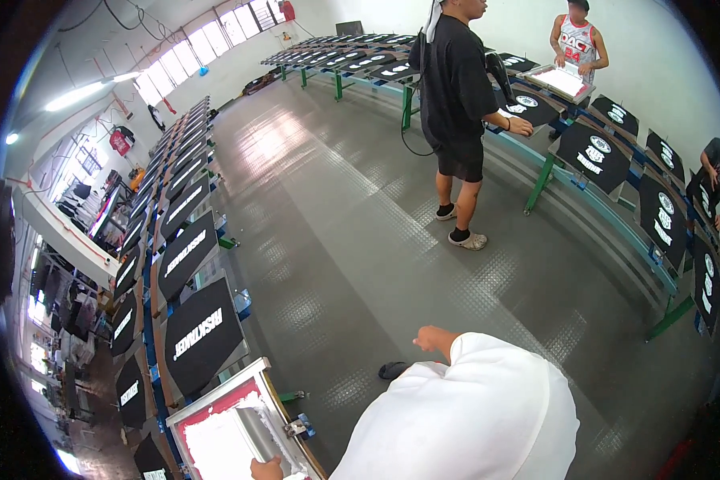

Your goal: Applying white ink to a shirt using a screen printing frame and squeegee.

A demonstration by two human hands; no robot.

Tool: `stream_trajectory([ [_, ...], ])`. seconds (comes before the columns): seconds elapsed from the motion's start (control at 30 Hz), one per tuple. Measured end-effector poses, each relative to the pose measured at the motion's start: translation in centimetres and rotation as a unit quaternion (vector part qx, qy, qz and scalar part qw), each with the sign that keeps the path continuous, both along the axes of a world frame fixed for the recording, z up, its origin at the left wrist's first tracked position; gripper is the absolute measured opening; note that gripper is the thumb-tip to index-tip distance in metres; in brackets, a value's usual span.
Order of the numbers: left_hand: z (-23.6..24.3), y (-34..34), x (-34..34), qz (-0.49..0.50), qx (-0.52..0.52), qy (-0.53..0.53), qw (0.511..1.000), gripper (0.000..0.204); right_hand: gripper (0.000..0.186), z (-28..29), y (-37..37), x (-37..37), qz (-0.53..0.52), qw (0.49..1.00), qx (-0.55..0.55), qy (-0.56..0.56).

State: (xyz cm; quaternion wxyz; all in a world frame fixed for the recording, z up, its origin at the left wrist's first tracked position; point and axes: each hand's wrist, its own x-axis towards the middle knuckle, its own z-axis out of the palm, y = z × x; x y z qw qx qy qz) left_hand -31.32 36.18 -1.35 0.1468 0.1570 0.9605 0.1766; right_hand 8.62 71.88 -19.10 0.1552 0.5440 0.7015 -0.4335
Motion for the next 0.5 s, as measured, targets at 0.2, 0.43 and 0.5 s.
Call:
stream_trajectory([
  [0.2, 1.8, 1.3, 1.5, -0.002, -0.026, 0.034, 0.999, 0.06, 0.032, -3.9, 1.3, 0.4, 0.155, 0.987, 0.018, -0.044],
  [0.43, 0.3, 0.8, 0.7, -0.006, -0.002, 0.03, 1.0, 0.06, 0.024, -0.6, 0.2, 0.6, 0.045, 0.998, -0.038, -0.035],
  [0.5, -0.6, -0.6, 0.1, -0.041, -0.005, 0.041, 0.998, 0.061, 0.023, -0.5, 0.6, 0.0, 0.127, 0.99, -0.011, -0.057],
])
